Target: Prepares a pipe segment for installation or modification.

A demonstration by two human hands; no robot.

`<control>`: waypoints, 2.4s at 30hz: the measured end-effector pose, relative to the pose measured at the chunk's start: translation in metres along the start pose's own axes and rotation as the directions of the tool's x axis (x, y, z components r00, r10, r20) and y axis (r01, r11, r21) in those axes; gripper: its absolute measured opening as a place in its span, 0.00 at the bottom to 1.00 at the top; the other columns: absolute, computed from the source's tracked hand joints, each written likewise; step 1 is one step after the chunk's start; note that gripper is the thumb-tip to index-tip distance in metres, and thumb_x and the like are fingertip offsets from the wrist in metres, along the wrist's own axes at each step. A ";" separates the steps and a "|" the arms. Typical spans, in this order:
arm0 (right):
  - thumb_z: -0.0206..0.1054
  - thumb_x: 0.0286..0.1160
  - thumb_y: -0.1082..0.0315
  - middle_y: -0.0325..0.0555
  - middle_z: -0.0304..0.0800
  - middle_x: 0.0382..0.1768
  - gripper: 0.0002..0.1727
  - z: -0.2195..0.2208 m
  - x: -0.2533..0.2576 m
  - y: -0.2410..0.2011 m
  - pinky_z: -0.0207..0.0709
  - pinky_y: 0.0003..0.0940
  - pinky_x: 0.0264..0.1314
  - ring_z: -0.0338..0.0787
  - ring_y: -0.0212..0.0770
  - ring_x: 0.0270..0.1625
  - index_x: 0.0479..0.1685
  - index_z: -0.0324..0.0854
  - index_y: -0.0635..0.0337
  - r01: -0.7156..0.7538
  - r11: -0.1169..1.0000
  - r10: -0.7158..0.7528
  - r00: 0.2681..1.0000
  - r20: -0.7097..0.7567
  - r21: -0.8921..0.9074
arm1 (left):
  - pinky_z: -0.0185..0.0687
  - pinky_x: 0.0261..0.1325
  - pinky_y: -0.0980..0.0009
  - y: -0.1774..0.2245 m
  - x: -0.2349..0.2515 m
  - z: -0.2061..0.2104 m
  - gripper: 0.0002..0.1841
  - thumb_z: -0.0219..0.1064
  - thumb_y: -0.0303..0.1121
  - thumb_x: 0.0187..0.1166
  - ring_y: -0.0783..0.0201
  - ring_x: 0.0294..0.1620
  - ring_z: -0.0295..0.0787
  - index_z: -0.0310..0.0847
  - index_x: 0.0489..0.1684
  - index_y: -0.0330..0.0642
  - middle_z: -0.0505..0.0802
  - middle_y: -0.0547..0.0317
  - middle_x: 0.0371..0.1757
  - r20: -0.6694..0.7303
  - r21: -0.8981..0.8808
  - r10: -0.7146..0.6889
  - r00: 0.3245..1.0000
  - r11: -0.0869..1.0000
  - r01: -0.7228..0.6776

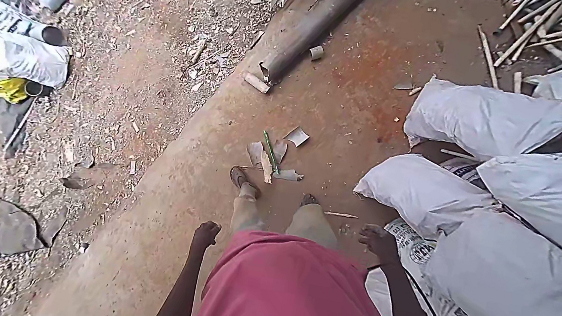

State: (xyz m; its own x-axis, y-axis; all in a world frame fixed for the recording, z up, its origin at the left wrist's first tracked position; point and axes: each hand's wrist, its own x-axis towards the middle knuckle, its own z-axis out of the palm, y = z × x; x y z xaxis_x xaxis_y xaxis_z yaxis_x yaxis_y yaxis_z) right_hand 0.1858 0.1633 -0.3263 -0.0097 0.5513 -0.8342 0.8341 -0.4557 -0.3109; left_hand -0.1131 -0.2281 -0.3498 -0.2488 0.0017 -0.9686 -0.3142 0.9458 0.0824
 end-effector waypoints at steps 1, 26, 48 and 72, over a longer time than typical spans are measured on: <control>0.61 0.88 0.72 0.66 0.89 0.57 0.16 0.005 -0.006 -0.002 0.83 0.45 0.52 0.92 0.50 0.47 0.66 0.79 0.73 -0.009 1.000 0.009 1.000 -0.004 0.009 | 0.79 0.69 0.44 0.000 0.003 -0.010 0.21 0.54 0.38 0.94 0.38 0.62 0.88 0.78 0.70 0.26 0.85 0.29 0.69 -0.003 0.005 -0.005 1.000 1.000 0.005; 0.60 0.89 0.70 0.65 0.89 0.57 0.16 -0.060 0.018 0.031 0.84 0.48 0.54 0.92 0.51 0.49 0.65 0.80 0.73 -0.056 0.909 0.129 0.980 -0.151 0.414 | 0.79 0.69 0.44 0.181 0.004 -0.016 0.21 0.54 0.37 0.94 0.39 0.62 0.88 0.80 0.67 0.25 0.87 0.29 0.66 0.032 0.392 0.143 0.989 0.909 -0.144; 0.60 0.89 0.69 0.63 0.90 0.57 0.15 0.113 -0.031 -0.084 0.81 0.46 0.52 0.91 0.50 0.49 0.65 0.80 0.71 -0.338 0.738 0.458 0.887 -0.065 0.584 | 0.79 0.69 0.45 0.297 0.096 -0.197 0.22 0.52 0.39 0.95 0.39 0.62 0.89 0.78 0.69 0.25 0.86 0.30 0.68 0.133 0.662 0.023 0.991 0.742 -0.107; 0.59 0.89 0.71 0.64 0.88 0.57 0.15 0.061 0.132 -0.250 0.84 0.43 0.53 0.91 0.47 0.47 0.63 0.79 0.74 -0.177 0.801 0.264 0.962 -0.071 0.572 | 0.79 0.68 0.45 0.461 0.087 -0.251 0.21 0.53 0.37 0.95 0.40 0.60 0.88 0.79 0.68 0.25 0.87 0.30 0.65 0.055 0.601 0.109 0.992 0.790 -0.120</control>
State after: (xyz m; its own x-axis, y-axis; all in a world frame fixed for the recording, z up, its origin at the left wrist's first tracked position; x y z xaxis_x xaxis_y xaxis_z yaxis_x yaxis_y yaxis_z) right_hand -0.0582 0.3072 -0.3865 0.2498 0.4601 -0.8520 0.3546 -0.8622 -0.3617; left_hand -0.5093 0.1262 -0.3372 -0.2307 0.1230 -0.9652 0.3325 0.9422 0.0406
